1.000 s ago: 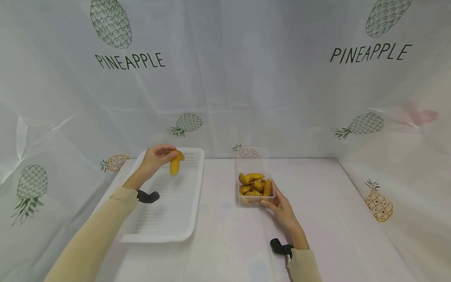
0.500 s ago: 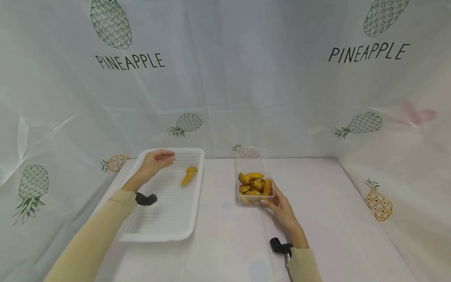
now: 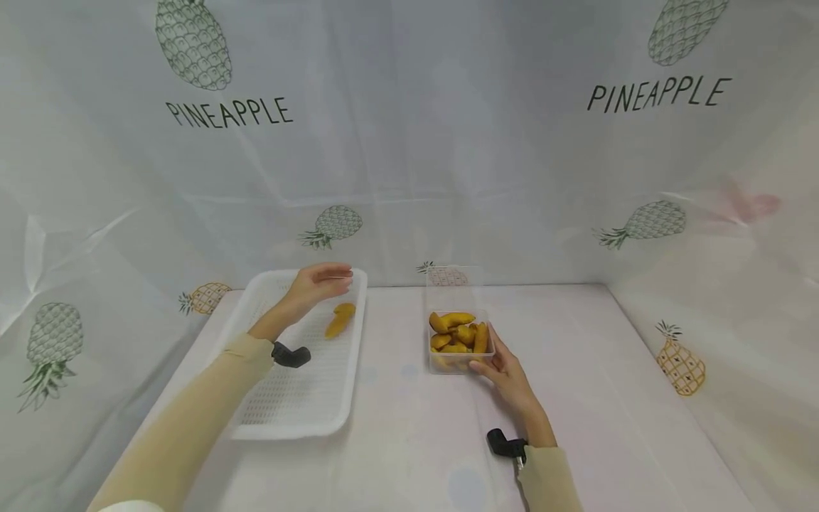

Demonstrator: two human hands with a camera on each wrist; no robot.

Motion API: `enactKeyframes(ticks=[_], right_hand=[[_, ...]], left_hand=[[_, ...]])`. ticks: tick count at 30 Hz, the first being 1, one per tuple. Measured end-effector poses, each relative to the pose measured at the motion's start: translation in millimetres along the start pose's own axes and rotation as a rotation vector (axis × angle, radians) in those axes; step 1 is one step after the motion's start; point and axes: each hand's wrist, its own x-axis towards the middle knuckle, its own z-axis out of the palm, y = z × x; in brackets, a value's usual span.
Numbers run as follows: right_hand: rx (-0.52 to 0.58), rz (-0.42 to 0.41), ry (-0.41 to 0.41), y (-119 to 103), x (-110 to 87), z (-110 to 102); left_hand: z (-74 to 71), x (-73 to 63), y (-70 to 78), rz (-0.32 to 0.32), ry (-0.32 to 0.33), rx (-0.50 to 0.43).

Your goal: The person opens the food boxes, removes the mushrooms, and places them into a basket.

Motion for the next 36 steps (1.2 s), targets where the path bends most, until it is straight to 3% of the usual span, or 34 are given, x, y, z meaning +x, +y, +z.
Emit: enactKeyframes(ticks=[10,15,23,30,36], right_hand=[[0.003,0.003,0.010,-0.5,-0.6,-1.0],[0.017,0.005,0.011,-0.8,-0.3,-0.9],[0.006,0.004,0.026,1.8,0.0,0.2],[0.004,0.007,0.028,0.2,-0.8,-0.3],[0.036,0.002,0.012,-0.5,-1.7,0.6]], left_hand=[[56.6,31.3,11.0,0.062,-0.136,0.046],[86.0,42.4,5.3,0.089,-0.187,0.110],[126.9,49.9,-6.9,0.071,-0.236,0.157],[149.0,53.7,-16.5,0.068,-0.236,0.133],[155.4,52.6,-22.7,0.039,-0.220,0.154]])
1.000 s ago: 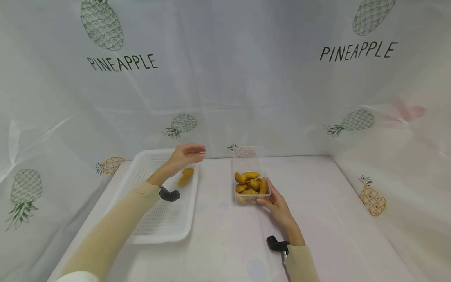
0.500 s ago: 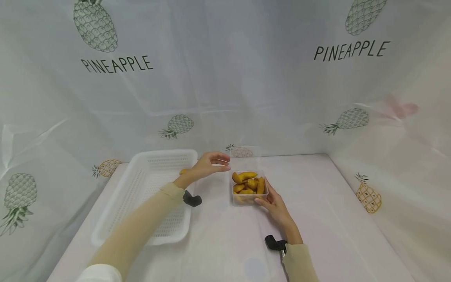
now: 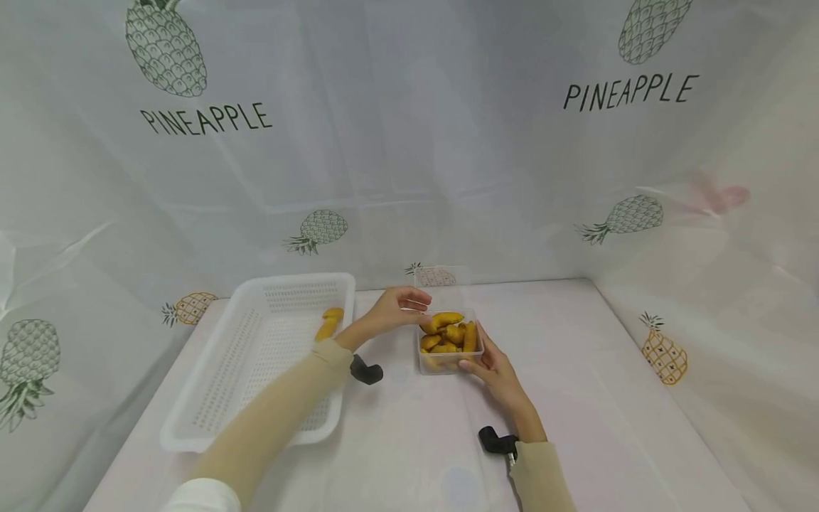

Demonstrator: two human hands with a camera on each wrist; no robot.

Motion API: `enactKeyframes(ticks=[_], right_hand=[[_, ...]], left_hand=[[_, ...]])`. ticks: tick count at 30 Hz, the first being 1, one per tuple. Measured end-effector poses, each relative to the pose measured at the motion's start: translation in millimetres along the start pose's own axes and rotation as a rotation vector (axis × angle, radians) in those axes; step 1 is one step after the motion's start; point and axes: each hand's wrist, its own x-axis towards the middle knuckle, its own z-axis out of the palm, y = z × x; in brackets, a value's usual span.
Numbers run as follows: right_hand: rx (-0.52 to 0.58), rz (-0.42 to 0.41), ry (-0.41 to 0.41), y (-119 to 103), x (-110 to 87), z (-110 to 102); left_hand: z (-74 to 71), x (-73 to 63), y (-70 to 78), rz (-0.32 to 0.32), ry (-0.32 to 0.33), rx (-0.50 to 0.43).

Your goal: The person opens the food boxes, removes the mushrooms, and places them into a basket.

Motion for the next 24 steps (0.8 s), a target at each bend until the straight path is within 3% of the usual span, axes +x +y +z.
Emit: enactKeyframes(ticks=[8,24], right_hand=[[-0.001,0.006,0.003,0.2,0.4,-0.1],[-0.027,-0.001,0.011,2.6,0.9,0.0]], left_hand=[[3.6,0.2,2.8,0.003,0.001,-0.021],[4.8,3.6,-3.8,0.021,-0.077,0.157]])
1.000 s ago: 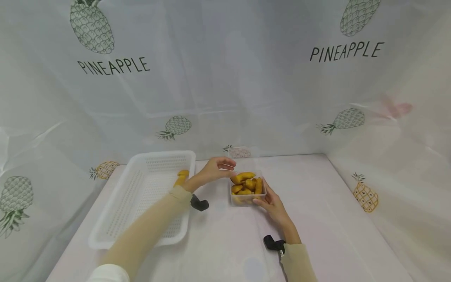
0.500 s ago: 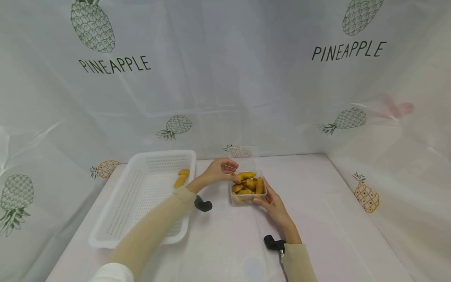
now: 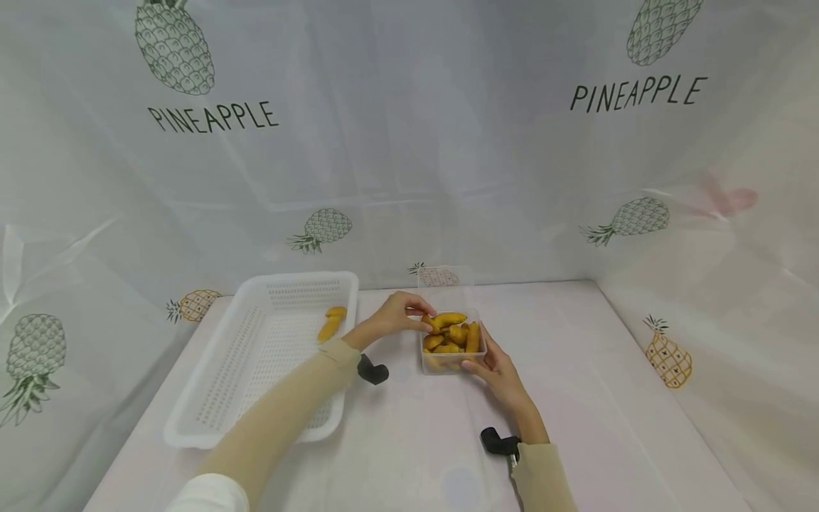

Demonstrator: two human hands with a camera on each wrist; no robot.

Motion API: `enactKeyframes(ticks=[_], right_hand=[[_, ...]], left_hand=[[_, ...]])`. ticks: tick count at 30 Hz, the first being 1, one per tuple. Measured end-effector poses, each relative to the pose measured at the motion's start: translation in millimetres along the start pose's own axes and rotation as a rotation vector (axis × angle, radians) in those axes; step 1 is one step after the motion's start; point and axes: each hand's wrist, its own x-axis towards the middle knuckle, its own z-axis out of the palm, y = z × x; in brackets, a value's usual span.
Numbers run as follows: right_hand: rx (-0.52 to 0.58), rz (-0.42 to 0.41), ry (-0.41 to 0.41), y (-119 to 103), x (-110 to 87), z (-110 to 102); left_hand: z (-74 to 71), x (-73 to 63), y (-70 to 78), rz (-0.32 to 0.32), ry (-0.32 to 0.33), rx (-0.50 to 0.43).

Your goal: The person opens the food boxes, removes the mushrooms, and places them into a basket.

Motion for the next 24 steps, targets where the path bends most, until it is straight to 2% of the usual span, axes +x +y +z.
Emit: enactKeyframes(ticks=[9,17,24], right_hand=[[-0.012,-0.012,-0.003,1.3,-0.1,-0.3],[0.001,-0.017,-0.012,1.5,-0.5,-0.3],[0.018,-0.020,-0.020,2.2,0.0,-1.0]], left_hand=[[0.5,2.3,-0.7,0.026,-0.043,0.129],[2.0,3.9,-3.0,0.044,-0.062,0.147],[0.7,4.2,-0.9,0.060,-0.054,0.136]])
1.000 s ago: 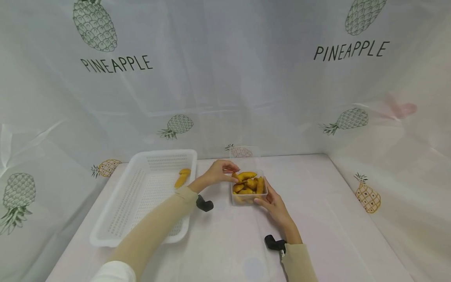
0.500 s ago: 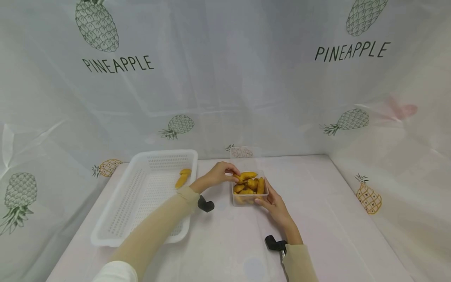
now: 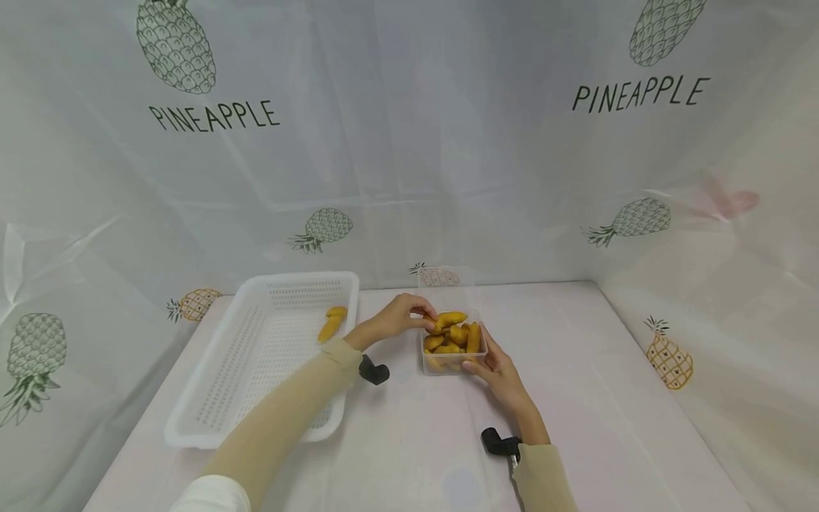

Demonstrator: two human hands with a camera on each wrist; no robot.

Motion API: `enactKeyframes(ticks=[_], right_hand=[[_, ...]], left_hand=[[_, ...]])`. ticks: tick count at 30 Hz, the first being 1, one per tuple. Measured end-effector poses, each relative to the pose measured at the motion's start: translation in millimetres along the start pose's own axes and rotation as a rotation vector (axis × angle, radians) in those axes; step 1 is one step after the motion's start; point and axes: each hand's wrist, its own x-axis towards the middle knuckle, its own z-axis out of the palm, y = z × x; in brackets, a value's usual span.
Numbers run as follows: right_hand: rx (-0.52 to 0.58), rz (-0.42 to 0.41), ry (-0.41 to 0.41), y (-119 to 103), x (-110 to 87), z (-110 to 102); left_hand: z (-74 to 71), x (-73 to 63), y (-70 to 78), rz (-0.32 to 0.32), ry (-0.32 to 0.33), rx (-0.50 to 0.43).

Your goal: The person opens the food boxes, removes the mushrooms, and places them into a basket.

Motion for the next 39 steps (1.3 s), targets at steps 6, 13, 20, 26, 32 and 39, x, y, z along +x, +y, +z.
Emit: enactKeyframes(ticks=[6,13,20,26,32,39], right_hand=[[0.026,0.000,-0.017,2.4,1.5,0.8],[0.024,0.005,-0.021,3.4,2.2,3.2],[0.007,0.016,-0.013,0.9,2.7,6.4],[-0.011,0.014,-0.018,1.2,2.5,6.4],[-0.057,0.016,-0.001,1.1,2.6,2.7],[-0.053,0.015,0.009,1.0,2.7,0.0]], left_hand=[[-2.4,-2.4,0.2,0.024,0.027,-0.088],[-7.9,-7.8,3.4,-0.007,0.031,-0.176],[-19.1,-13.4,8.6,-0.021,0.068,-0.201],[-35.1,-26.1,15.8,-0.027,0.093,-0.347],[-57.5,-40.2,27.5,-0.044,0.121,-0.425],[-89.3,-65.8,30.8,-0.059,0.175,-0.456]])
